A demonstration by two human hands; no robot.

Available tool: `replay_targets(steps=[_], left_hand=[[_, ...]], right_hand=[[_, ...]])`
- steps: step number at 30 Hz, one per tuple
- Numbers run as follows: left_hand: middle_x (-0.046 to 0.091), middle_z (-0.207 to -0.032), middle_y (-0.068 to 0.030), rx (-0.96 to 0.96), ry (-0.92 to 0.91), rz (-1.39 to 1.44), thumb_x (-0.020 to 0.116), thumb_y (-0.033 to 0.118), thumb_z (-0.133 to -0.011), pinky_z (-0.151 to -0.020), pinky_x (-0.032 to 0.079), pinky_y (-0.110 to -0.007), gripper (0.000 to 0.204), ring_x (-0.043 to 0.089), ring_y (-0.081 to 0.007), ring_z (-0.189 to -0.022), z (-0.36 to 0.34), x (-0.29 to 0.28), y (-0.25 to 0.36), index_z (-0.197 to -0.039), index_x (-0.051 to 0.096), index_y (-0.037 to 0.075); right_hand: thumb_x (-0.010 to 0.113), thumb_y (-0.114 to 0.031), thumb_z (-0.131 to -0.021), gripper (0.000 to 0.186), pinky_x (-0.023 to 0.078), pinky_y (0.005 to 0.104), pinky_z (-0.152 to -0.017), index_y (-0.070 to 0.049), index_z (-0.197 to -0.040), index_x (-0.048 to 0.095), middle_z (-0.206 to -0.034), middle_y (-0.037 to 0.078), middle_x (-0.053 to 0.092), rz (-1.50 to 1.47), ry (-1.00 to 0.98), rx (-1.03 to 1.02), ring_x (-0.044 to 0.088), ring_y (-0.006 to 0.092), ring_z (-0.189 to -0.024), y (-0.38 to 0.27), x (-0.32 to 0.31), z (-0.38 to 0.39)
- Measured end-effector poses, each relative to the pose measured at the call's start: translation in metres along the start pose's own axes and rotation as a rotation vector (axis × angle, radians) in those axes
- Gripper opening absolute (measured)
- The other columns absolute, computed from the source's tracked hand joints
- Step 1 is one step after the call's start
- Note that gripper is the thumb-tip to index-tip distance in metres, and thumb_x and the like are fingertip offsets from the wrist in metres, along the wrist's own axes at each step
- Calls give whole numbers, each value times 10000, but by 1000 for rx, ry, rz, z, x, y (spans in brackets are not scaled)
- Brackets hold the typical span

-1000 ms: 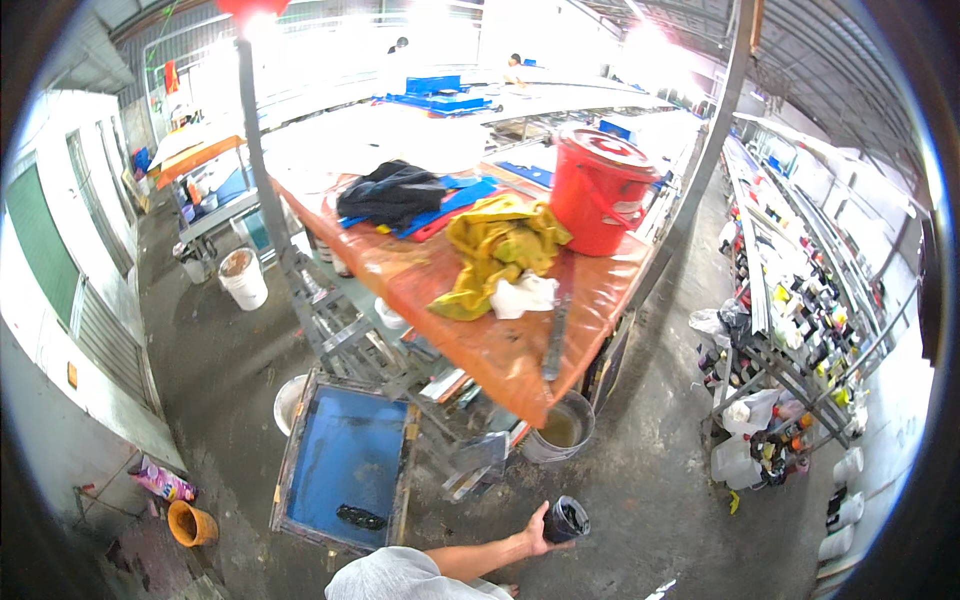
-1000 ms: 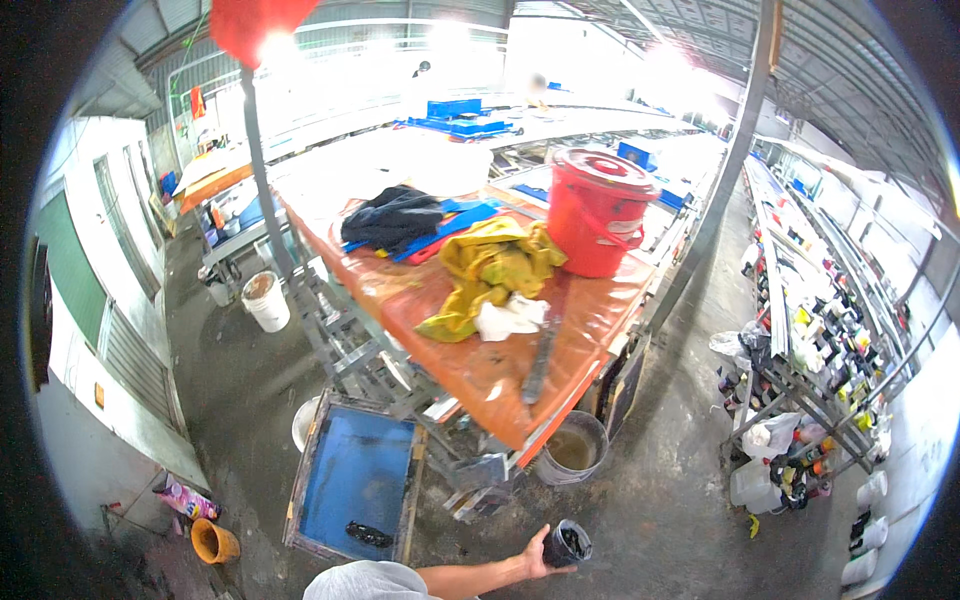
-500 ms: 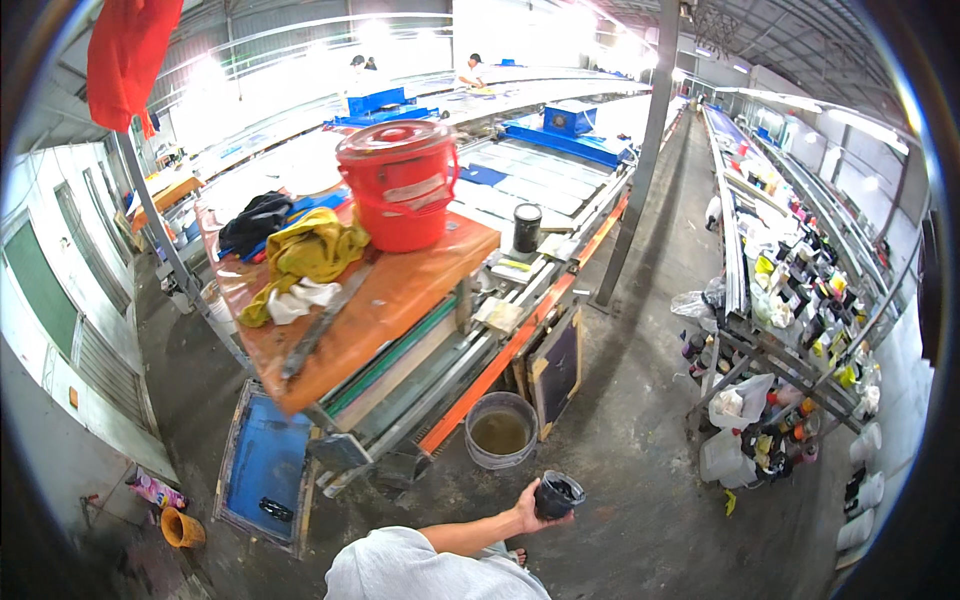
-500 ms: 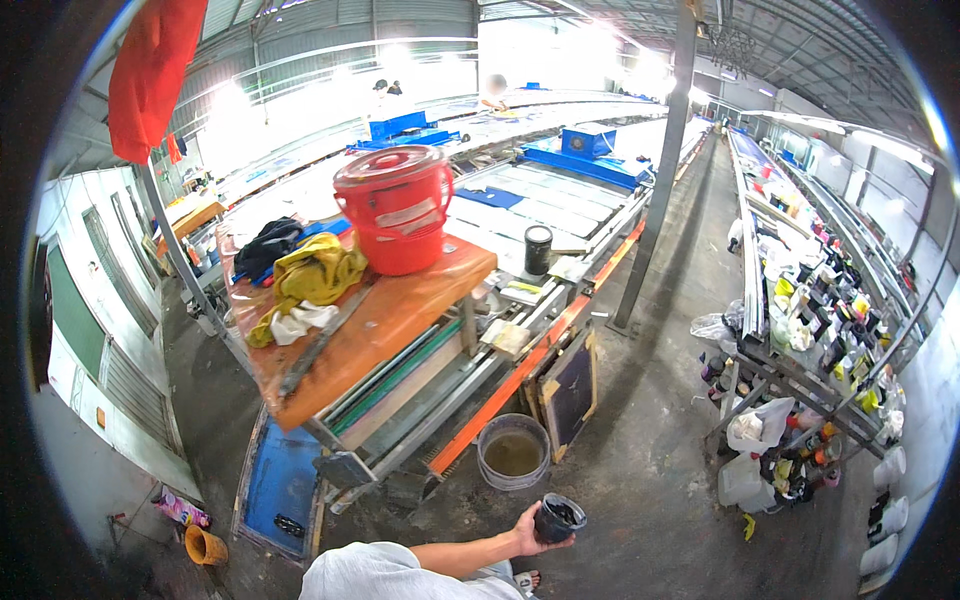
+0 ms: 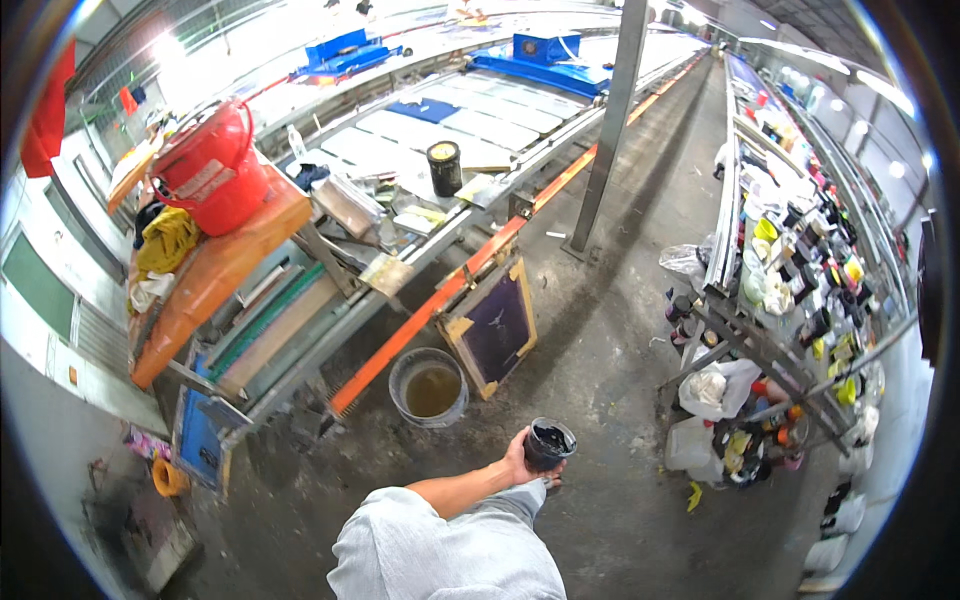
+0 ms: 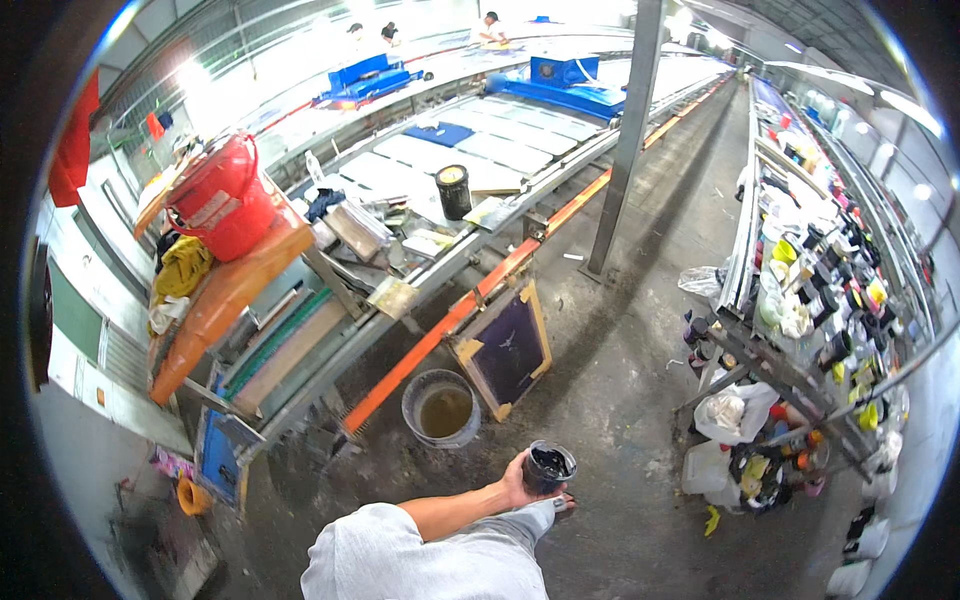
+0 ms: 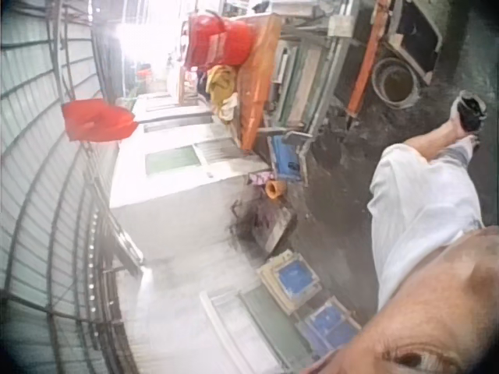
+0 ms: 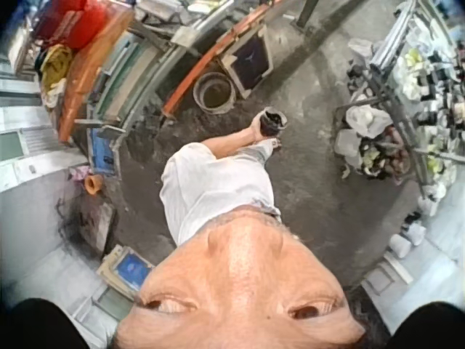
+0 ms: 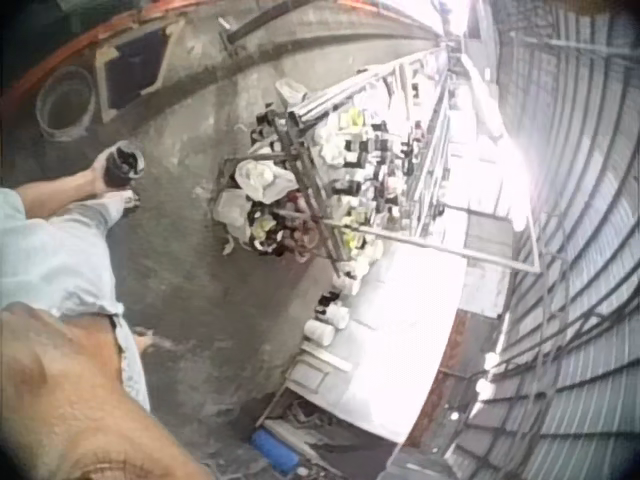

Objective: The person mixes black ink in a container, pours it onto a screen printing frame, and uses a squeegee to apply the ink onto a blue t-shirt. After printing, the person uses a heat gun to dry the design on the shirt.

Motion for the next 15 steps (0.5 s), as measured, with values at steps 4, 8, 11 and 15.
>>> replay_targets(steps=[4, 8, 11, 15], left_hand=[[617, -1233, -197, -97, -117, -59, 328, 637, -947, -880, 550, -520, 676, 619, -397, -1055, -81, 57, -32, -1292, 580, 114], [648, -1210, -161, -98, -27, -156, 320, 631, -956, -812, 579, -509, 629, 668, -358, -994, -143, 129, -77, -1298, 586, 175], [649, -1218, -133, -161, -60, -219, 361, 632, -950, -801, 577, -516, 599, 663, -352, -1016, -187, 156, -118, -1295, 585, 196], [626, -1264, -124, -198, -119, -320, 395, 599, -955, -856, 548, -554, 563, 628, -363, -1094, -227, 197, -187, -1292, 583, 188]], right_hand=[[570, -254, -912, 181, 466, 404, -567, -78, -899, 610, -765, 63, 554, 108, 17, 58, 539, 230, -648, -55, 10, -42], [586, -222, -899, 146, 453, 396, -576, -78, -884, 603, -762, 54, 534, 213, 34, 102, 527, 223, -659, -110, -3, -85], [598, -197, -889, 121, 443, 390, -583, -77, -874, 597, -760, 48, 520, 232, 63, 136, 519, 218, -667, -133, -36, -114], [614, -165, -876, 93, 430, 383, -592, -77, -859, 589, -757, 39, 500, 104, 214, 137, 507, 212, -678, -139, -135, -136]])
Point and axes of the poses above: each hand's wrist, its own z-axis away from the middle knuckle, its own x-axis out of the palm, y = z × x, the point moved 2 cm from there along -z, towards the middle knuckle
